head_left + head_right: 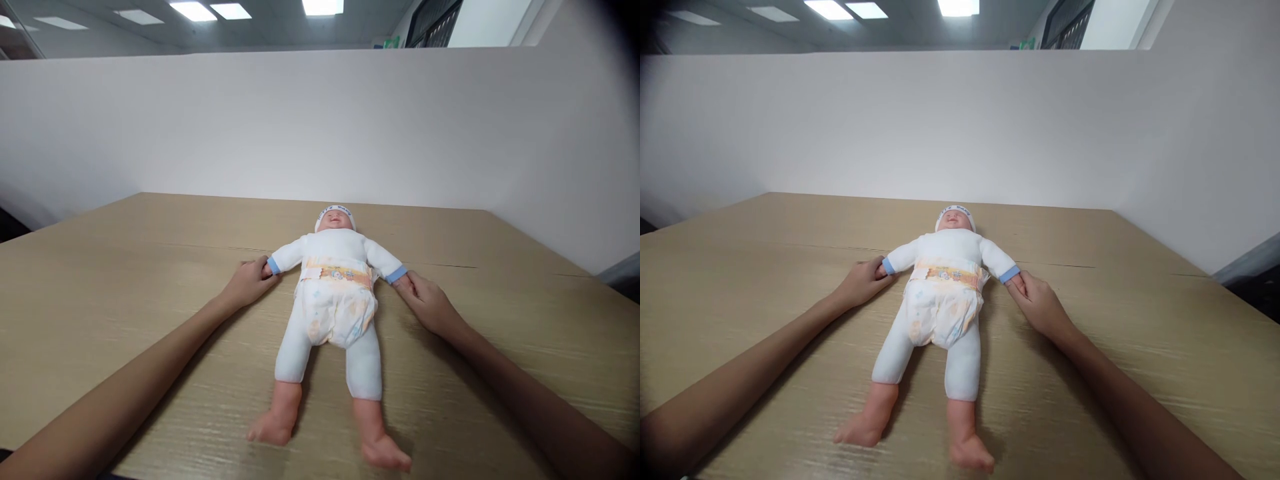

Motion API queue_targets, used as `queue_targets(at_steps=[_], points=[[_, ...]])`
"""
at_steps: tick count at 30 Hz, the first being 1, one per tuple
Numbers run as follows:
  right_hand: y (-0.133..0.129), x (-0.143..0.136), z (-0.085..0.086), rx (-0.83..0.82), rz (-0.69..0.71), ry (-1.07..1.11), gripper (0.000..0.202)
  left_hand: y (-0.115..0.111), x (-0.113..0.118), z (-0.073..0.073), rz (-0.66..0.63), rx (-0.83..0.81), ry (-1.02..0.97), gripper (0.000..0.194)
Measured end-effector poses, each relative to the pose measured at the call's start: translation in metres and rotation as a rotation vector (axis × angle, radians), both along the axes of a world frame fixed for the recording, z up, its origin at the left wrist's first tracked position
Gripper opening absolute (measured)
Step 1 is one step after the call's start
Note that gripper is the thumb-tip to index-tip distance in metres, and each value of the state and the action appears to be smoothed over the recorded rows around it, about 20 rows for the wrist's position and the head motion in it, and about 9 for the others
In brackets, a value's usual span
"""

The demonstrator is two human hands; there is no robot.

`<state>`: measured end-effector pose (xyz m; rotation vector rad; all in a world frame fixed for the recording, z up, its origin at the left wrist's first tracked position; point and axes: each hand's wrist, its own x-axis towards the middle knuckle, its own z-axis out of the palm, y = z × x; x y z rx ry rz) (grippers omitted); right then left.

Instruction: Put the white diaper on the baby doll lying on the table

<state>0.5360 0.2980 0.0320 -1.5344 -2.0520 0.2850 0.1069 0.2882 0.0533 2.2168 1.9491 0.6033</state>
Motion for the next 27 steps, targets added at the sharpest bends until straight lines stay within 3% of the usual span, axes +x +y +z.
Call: queue_targets(at_steps=[11, 27], points=[[-0.0031, -0.0015, 0.0023, -0.025, -0.062, 0.013, 0.047, -0.0008, 0.0017, 0.0022, 0.006, -0.010, 0.016, 0.028], [-0.0007, -0.0012, 0.0012, -0.041, -0.035, 0.087, 0.049, 0.0000, 0.0005, 0.0009, 0.003, -0.004, 0.009, 0.027]])
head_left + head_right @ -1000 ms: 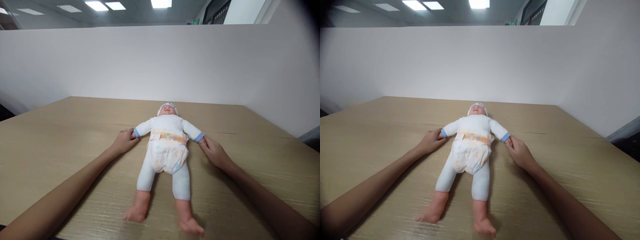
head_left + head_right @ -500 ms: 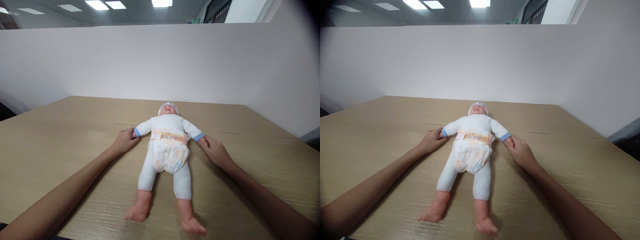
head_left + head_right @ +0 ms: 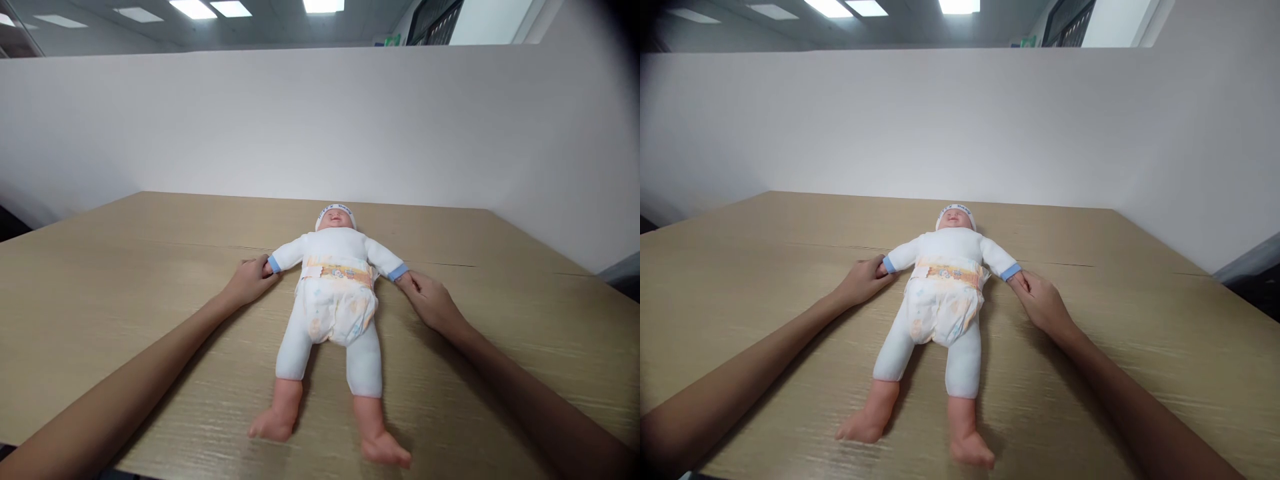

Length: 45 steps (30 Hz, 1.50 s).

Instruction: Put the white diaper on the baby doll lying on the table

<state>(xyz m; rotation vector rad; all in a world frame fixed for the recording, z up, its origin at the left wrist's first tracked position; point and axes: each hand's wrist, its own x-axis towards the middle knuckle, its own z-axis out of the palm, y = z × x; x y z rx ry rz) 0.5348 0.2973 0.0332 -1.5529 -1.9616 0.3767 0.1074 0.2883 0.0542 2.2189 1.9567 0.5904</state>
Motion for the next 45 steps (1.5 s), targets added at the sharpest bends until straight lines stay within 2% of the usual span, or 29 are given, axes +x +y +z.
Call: queue_targets(at_steps=[8, 17, 21, 24, 32, 45], points=[[0.005, 0.002, -0.004, 0.099, -0.024, -0.047, 0.043, 0.001, 0.001, 0.000, 0.001, -0.011, 0.009, 0.026], [0.000, -0.002, -0.001, 0.084, -0.142, 0.045, 0.028, 0.000, -0.001, 0.000, -0.005, 0.010, 0.023, 0.026], [0.001, 0.000, 0.000, 0.187, -0.104, -0.006, 0.026, 0.001, -0.002, -0.002, -0.003, 0.021, 0.033, 0.026], [0.002, 0.001, 0.001, 0.203, -0.072, -0.058, 0.031, 0.001, -0.002, -0.003, -0.005, 0.018, 0.030, 0.027], [-0.002, -0.003, 0.008, 0.150, -0.070, -0.019, 0.038, 0.002, -0.004, -0.003, -0.013, 0.026, 0.023, 0.028], [0.000, 0.001, 0.005, 0.108, -0.112, -0.032, 0.043, 0.001, -0.002, -0.002, -0.010, 0.025, 0.018, 0.024]])
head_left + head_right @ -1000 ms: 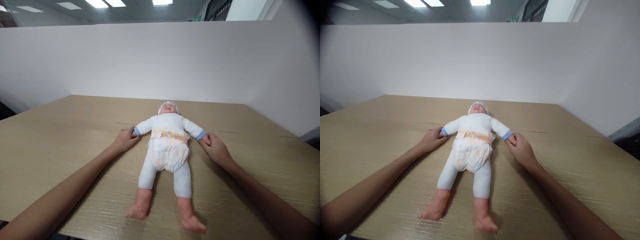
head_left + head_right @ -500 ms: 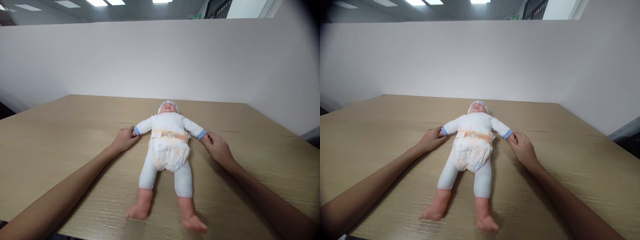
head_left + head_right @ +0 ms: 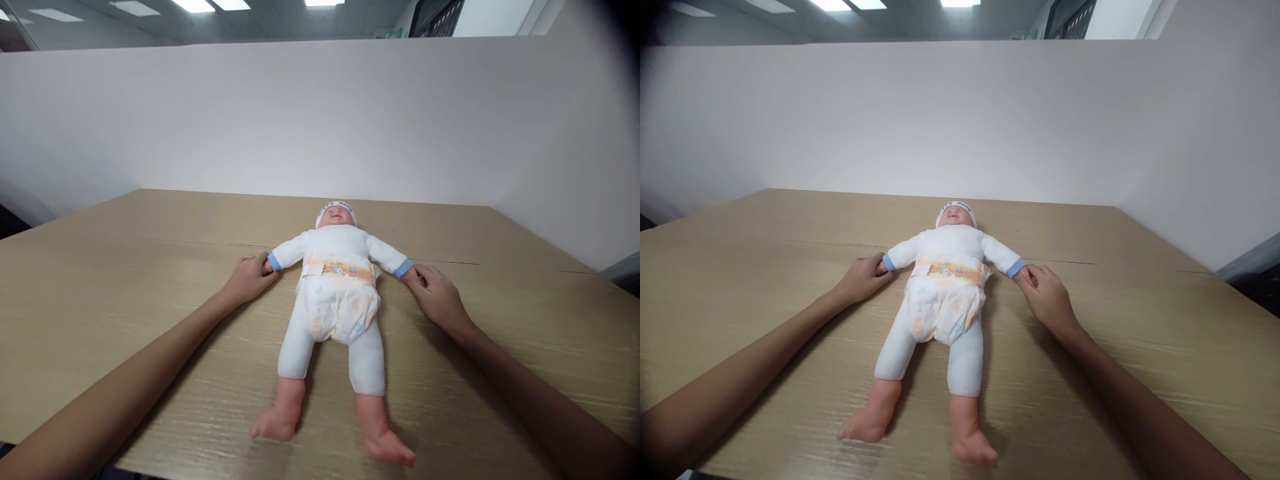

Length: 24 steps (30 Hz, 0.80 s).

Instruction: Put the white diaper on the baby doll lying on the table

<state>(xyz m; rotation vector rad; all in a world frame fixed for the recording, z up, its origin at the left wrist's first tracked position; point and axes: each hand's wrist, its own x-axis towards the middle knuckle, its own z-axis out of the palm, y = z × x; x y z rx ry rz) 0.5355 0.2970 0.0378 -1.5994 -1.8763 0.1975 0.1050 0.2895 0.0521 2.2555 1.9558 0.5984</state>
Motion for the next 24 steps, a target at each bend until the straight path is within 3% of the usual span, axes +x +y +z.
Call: queue_targets(at_steps=[12, 24], points=[[0.000, 0.001, -0.001, -0.021, 0.002, 0.001, 0.049, -0.001, 0.002, 0.002, 0.012, -0.010, 0.004, 0.026], [0.010, 0.008, -0.013, 0.038, 0.001, 0.087, 0.041, 0.001, -0.001, -0.001, 0.011, -0.003, 0.027, 0.027]])
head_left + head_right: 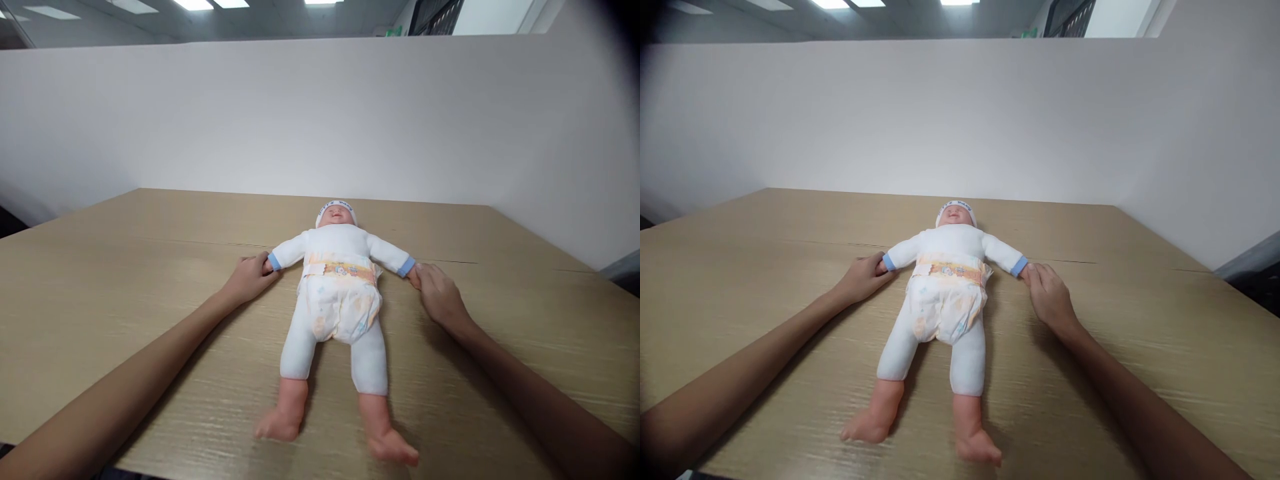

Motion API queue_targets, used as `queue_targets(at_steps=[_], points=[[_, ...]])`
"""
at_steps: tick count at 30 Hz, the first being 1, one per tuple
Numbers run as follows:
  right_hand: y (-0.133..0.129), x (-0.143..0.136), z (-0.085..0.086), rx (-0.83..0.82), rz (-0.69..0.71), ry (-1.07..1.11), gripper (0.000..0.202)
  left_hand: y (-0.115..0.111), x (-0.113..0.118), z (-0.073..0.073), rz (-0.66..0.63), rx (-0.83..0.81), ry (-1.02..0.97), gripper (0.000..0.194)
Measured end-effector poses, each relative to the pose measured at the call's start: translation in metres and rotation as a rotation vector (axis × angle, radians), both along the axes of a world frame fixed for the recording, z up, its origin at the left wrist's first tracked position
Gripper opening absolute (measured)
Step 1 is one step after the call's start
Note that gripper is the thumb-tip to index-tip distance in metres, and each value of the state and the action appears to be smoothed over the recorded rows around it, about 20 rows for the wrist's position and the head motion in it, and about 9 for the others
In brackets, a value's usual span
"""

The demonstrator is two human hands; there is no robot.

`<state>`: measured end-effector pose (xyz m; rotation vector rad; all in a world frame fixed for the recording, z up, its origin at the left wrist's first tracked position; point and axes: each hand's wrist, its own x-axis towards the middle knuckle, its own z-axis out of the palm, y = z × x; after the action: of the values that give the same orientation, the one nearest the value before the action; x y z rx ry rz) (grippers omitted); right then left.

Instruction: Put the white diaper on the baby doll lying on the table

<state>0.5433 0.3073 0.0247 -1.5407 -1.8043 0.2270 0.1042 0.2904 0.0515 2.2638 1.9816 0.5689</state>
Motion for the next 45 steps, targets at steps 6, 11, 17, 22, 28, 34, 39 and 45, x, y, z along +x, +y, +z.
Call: queue_targets(at_steps=[6, 11, 17, 22, 28, 34, 39, 45], points=[[-0.005, -0.006, 0.007, -0.077, -0.089, 0.095, 0.038, 0.000, 0.000, 0.000, -0.010, -0.003, -0.005, 0.027], [-0.007, -0.009, 0.010, -0.068, -0.068, 0.081, 0.040, -0.001, 0.000, 0.001, -0.017, -0.014, -0.016, 0.026], [-0.007, -0.008, 0.011, -0.095, -0.017, 0.033, 0.039, -0.001, 0.000, 0.002, -0.017, -0.017, -0.022, 0.028], [-0.008, -0.009, 0.011, -0.091, -0.037, 0.018, 0.040, -0.002, 0.001, 0.003, -0.012, -0.028, -0.019, 0.028], [-0.004, -0.004, 0.012, -0.059, -0.062, 0.030, 0.042, 0.000, 0.000, 0.001, -0.015, -0.025, -0.015, 0.028], [0.002, 0.006, 0.011, -0.016, -0.044, -0.004, 0.042, -0.001, 0.001, 0.001, -0.011, -0.026, -0.028, 0.027], [0.000, 0.005, 0.011, -0.014, -0.012, -0.031, 0.046, -0.001, 0.001, 0.001, -0.022, -0.016, -0.014, 0.028], [-0.001, 0.006, 0.013, -0.063, -0.022, -0.051, 0.053, -0.001, 0.002, 0.002, -0.008, -0.028, -0.025, 0.029]])
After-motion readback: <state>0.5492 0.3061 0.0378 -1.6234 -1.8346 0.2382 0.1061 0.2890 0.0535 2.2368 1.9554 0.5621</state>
